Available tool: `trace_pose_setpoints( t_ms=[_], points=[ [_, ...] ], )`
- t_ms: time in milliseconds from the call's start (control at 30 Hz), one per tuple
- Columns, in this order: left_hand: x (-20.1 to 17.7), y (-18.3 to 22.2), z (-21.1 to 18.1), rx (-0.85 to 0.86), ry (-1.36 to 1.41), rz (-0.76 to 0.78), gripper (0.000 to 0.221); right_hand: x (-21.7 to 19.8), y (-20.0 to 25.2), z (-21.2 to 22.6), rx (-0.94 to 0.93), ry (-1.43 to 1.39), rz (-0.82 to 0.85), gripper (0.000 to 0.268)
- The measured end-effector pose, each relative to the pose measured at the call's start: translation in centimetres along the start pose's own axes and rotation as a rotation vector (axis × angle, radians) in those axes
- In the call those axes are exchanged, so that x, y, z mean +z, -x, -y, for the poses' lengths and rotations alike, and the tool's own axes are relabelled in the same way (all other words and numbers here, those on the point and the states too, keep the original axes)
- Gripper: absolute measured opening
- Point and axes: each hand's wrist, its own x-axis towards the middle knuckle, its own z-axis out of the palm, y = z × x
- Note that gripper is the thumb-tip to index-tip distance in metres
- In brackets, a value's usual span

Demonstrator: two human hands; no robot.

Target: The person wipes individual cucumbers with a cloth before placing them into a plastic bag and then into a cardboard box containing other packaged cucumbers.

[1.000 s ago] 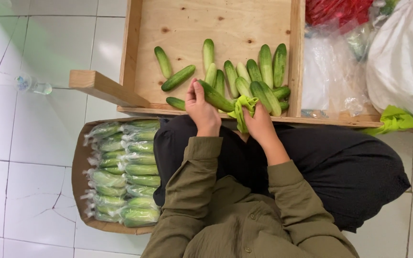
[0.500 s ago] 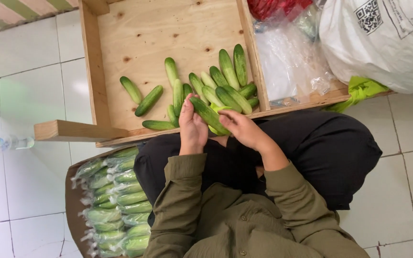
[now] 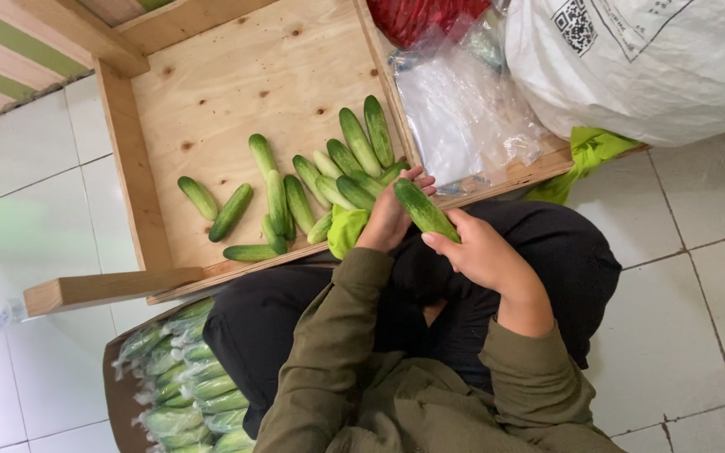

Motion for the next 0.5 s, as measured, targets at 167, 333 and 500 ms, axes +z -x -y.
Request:
trace_pose_setpoints(
  t_ms=[167, 333, 500],
  points=[
    [0.4, -9.8, 7.3, -0.115, 0.065, -0.015, 0.069, -2.1, -1.4, -4.6, -0.032, -0.104, -0.002, 0.04],
    [1.9, -15.8, 10.7, -0.049, -0.219, -0.284, 0.063, -2.1, -3.3, -5.4, -0.066, -0.271, 0.005, 0.036],
    [5.9, -14.9, 7.9, 0.417, -1.902, -0.098, 0.05, -2.3, -5.1, -6.5, -0.072, -0.422, -0.007, 0.042]
  ],
)
